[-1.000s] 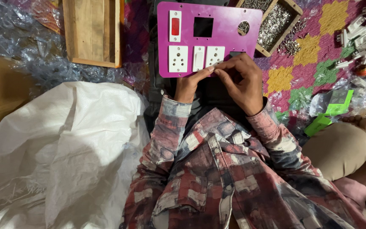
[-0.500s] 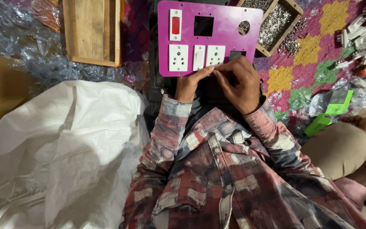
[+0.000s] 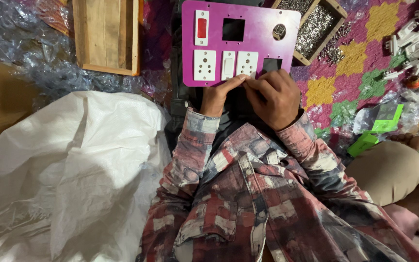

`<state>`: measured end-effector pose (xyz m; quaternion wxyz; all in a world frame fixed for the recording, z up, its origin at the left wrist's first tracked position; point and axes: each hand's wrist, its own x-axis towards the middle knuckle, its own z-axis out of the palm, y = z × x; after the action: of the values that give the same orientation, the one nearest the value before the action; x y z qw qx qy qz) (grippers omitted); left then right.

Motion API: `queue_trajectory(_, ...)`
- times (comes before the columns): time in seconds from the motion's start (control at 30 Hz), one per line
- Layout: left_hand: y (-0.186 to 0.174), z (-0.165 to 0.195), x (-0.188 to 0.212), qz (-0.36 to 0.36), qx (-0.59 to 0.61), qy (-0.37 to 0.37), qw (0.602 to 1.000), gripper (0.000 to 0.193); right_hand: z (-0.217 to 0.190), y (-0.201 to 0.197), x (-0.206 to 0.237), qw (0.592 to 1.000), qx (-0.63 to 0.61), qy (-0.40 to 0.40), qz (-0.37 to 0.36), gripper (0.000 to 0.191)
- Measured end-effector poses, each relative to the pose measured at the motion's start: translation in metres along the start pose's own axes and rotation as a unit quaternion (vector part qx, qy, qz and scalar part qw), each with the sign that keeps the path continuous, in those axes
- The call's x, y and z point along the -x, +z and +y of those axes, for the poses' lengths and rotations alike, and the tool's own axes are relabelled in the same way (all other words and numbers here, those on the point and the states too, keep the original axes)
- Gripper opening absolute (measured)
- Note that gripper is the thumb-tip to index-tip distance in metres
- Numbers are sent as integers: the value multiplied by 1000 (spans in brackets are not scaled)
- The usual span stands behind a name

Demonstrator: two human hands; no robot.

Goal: The person sits on the floor holding a pink panel board on their lap and fits white switch and socket modules into its cutouts, pressing each module into place by hand and picking new modules from piles of parts beside them. They continue fitting modules one at a time across the panel.

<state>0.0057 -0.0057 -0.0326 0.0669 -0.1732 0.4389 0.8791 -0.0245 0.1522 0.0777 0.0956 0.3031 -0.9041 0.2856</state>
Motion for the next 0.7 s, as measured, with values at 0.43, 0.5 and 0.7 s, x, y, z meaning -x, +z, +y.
queue_trajectory(0.43,-1,-3,-1,5,18,6,1000,19,4,3,5,997,61,-50,4,31)
queue_trajectory(0.5,-2,-7,-3,27,35,2,999,24,7,7,7,996,70,-55,5,29)
queue_trajectory(0.7,-6,-18,-8,32,37,29,998,27,12,12,11,996,80,-51,-5,26)
